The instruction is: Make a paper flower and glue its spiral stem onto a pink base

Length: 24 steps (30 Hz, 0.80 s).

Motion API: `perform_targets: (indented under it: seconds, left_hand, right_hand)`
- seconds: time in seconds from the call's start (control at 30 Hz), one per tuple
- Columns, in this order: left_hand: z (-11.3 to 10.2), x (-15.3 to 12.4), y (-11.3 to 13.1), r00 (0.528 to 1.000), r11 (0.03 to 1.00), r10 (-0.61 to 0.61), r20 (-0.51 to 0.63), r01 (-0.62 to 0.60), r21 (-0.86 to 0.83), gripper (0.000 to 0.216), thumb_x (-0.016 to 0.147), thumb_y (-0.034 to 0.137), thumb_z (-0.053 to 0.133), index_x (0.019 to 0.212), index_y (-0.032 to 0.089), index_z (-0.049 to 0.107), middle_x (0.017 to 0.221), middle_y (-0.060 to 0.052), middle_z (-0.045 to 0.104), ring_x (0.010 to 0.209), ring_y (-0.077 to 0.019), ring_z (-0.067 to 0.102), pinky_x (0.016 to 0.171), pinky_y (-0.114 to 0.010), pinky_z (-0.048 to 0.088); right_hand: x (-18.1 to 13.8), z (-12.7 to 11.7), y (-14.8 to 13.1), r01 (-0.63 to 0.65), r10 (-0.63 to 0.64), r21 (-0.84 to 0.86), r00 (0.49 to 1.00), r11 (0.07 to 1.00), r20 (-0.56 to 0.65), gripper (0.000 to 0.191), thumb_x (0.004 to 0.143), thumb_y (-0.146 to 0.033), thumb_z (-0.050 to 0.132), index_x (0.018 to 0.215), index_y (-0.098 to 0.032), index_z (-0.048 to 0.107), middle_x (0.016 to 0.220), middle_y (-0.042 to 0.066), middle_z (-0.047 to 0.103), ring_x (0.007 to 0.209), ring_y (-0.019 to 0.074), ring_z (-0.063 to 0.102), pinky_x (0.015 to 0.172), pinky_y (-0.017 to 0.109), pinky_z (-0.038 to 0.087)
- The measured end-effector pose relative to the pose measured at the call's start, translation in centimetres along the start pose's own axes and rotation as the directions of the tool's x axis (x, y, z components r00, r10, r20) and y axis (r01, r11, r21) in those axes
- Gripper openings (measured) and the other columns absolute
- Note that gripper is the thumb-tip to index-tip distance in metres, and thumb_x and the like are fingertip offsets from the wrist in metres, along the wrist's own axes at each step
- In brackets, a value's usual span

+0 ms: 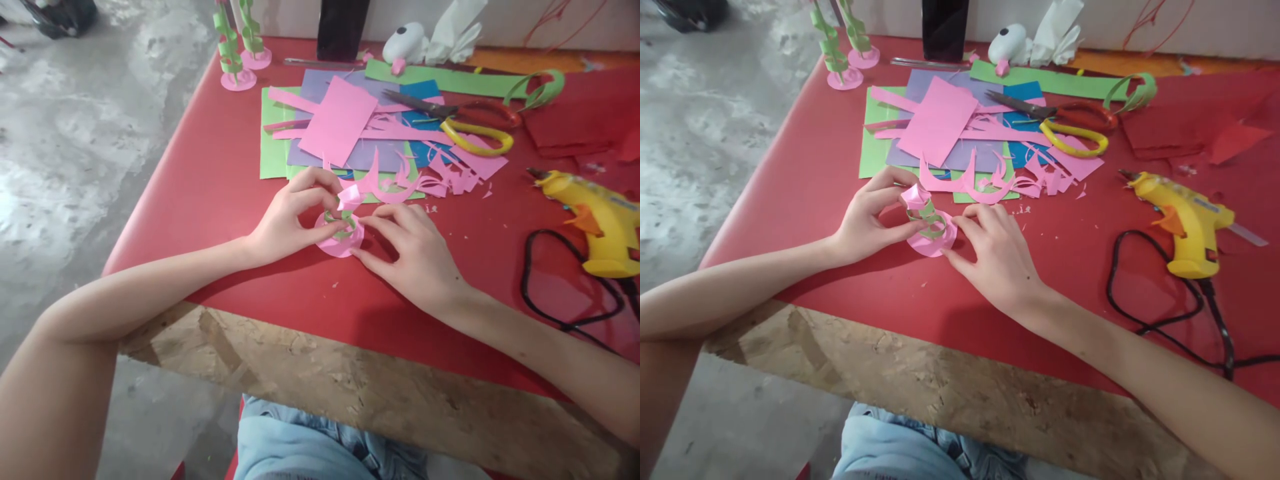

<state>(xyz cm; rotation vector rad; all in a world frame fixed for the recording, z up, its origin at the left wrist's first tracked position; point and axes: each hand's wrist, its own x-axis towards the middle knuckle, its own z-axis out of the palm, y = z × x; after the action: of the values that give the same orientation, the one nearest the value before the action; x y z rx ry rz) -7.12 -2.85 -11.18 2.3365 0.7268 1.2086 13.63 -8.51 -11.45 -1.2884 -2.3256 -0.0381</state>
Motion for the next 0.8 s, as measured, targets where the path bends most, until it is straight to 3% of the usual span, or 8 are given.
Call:
perform_targets:
  seconds: [0.2,0.37,0.63,0.8]
  left_hand:
    - [-0.16,0.07,-0.07,1.000,0.997,-0.001,0.014,0.002,-0.073,0.017,0.078,0.029,0.068,0.075,0.019,0.055,0.092,-0.004,0.060,0.090,-0.0131,0.062,0.076,-0.029,0.056]
    - [-0.15,-0.19,-0.44,0.996,0.976,-0.067,0.058,0.077,-0.205,0.025,0.077,0.031,0.070,0.092,0.022,0.052,0.097,-0.003,0.060,0.088,-0.0128,0.062,0.074,-0.031,0.058]
    - [-0.13,-0.48,-0.81,0.993,0.976,-0.087,0.084,0.102,-0.190,0.047,0.078,0.040,0.068,0.117,0.028,0.044,0.113,-0.004,0.059,0.102,-0.0156,0.063,0.079,-0.030,0.060]
    - [-0.26,-0.38,-0.78,0.990,0.982,-0.080,0.114,0.098,-0.164,0.050,0.076,0.040,0.070,0.118,0.030,0.045,0.115,-0.003,0.059,0.102,-0.0157,0.062,0.083,-0.030,0.060]
  right_hand:
    - [-0.08,0.18,0.20,0.010,-0.010,0.006,1.000,1.000,0.010,0.030,0.083,-0.033,0.059,0.105,-0.013,0.062,0.099,0.008,0.058,0.090,0.0185,0.052,0.076,0.032,0.045]
    - [-0.03,0.14,0.17,0.010,-0.010,0.013,1.000,1.000,0.016,0.030,0.083,-0.034,0.060,0.104,-0.013,0.062,0.099,0.008,0.059,0.090,0.0188,0.052,0.075,0.033,0.045]
    - [-0.20,0.26,0.36,-0.021,0.019,0.045,0.999,0.999,0.041,0.031,0.084,-0.037,0.057,0.105,-0.015,0.062,0.101,0.008,0.058,0.091,0.0199,0.052,0.078,0.036,0.045]
    - [-0.22,0.34,0.29,-0.034,0.031,0.070,0.999,0.997,0.040,0.032,0.084,-0.036,0.058,0.107,-0.016,0.062,0.104,0.008,0.058,0.094,0.0210,0.051,0.081,0.037,0.045]
